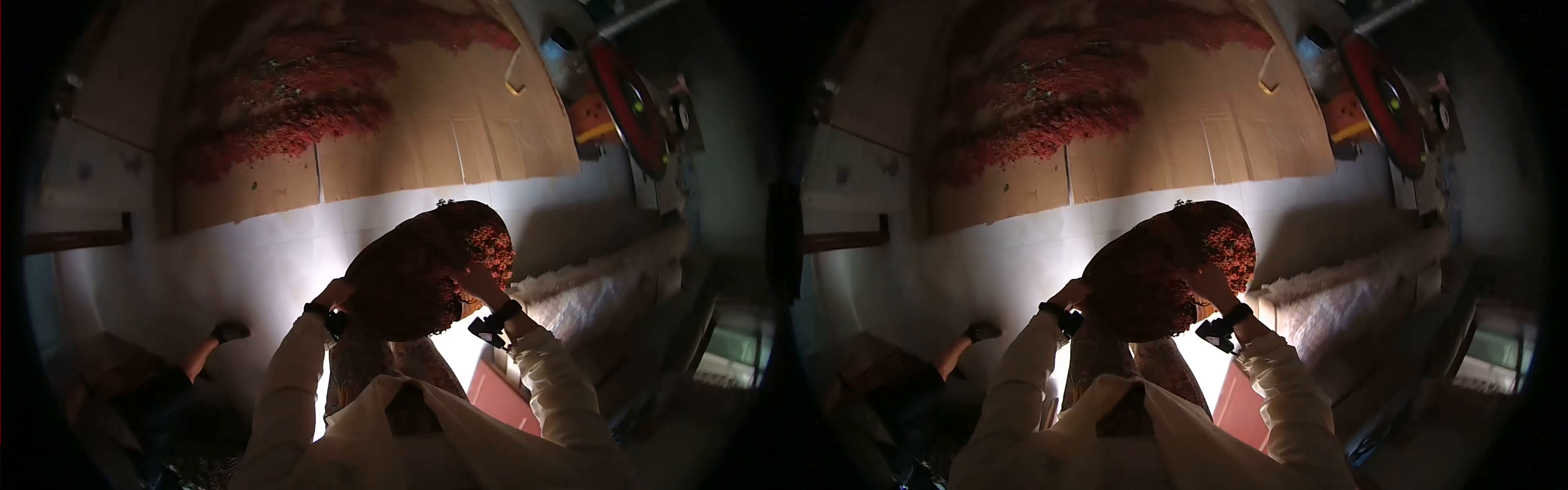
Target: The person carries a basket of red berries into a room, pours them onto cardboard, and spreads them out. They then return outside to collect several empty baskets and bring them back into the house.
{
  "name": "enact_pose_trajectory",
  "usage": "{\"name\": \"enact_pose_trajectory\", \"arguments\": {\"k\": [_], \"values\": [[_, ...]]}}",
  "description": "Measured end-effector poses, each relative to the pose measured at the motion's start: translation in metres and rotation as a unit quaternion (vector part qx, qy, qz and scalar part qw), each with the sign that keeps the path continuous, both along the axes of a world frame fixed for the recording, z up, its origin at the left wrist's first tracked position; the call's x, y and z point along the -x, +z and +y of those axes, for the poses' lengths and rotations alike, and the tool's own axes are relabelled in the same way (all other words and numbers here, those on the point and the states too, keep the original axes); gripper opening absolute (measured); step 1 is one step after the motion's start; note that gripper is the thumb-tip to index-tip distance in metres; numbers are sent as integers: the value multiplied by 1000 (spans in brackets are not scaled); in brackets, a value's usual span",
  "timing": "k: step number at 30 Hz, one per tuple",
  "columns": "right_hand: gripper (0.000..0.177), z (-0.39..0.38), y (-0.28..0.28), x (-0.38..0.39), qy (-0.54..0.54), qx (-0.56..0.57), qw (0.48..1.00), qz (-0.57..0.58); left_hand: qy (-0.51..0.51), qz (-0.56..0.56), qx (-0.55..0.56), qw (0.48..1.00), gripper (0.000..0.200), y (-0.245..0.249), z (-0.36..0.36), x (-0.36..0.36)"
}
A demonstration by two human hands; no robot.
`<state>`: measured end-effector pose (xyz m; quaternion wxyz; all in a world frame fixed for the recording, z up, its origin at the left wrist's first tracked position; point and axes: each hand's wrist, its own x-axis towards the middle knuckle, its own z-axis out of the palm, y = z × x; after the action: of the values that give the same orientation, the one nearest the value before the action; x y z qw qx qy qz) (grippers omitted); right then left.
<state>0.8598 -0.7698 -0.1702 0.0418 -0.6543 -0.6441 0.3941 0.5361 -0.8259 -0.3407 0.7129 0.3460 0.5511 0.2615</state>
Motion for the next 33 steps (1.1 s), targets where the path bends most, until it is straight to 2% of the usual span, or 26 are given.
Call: {"name": "enact_pose_trajectory", "arguments": {"k": [2, 3, 4, 6, 7, 10, 11, 13, 14, 15, 18, 21, 22, 23, 25, 26, 27, 28, 30, 33], "values": [[51, -2, -25, -3, 49, -44, 997, -33, -92, 123, -27, 988, 25, -21, -22, -11], [48, 3, -39, -11, 99, -114, 987, -49, -86, 128, -38, 987, 25, -32, -24, -20], [46, -3, -40, -15, 149, -175, 970, -75, -19, 45, -28, 998, 29, -44, -39, -33], [54, -18, -41, -12, 109, -86, 990, -33, 109, -123, -3, 986, 46, -67, -73, -58], [57, -9, -37, -17, 112, -116, 987, -21, 105, -126, -109, 981, 57, -69, -66, -64], [59, 24, -65, -51, 99, -101, 990, -12, 148, -103, -124, 976, 58, -107, -49, -99], [59, 22, -72, -61, 115, -148, 981, -54, 165, -95, -128, 973, 59, -122, -58, -112], [59, 16, -80, -80, 111, -164, 980, -8, 195, -87, -139, 967, 62, -147, -72, -146], [59, 118, -69, -48, 136, -131, 982, 12, 235, -106, -120, 959, 62, -126, -28, -146], [59, 145, -79, -41, 135, -122, 983, 5, 277, -124, -102, 947, 63, -127, 16, -146], [62, 208, -115, -40, 163, -122, 979, 23, 280, -99, -111, 948, 63, -149, 67, -159], [65, 312, -172, -15, 212, -92, 973, -11, 310, -73, -78, 945, 63, -227, 145, -154], [65, 333, -187, -1, 220, -96, 971, -5, 351, -44, -71, 933, 64, -258, 163, -153], [64, 346, -207, 4, 233, -123, 964, -30, 320, 29, -64, 945, 69, -304, 184, -150], [64, 397, -252, 1, 275, -158, 945, -82, 372, -71, -27, 925, 65, -338, 214, -169], [62, 410, -298, -3, 280, -182, 941, -52, 399, -119, -8, 909, 64, -353, 230, -178], [61, 413, -341, -9, 277, -204, 939, -19, 401, -108, -23, 909, 63, -380, 239, -181], [61, 445, -351, -10, 295, -186, 937, -17, 408, -79, -48, 908, 62, -402, 257, -189], [58, 463, -371, -11, 282, -168, 945, 0, 409, -24, -78, 909, 60, -449, 272, -201], [59, 537, -368, -11, 296, -82, 952, -1, 392, -28, 64, 917, 59, -385, 289, -209]]}}
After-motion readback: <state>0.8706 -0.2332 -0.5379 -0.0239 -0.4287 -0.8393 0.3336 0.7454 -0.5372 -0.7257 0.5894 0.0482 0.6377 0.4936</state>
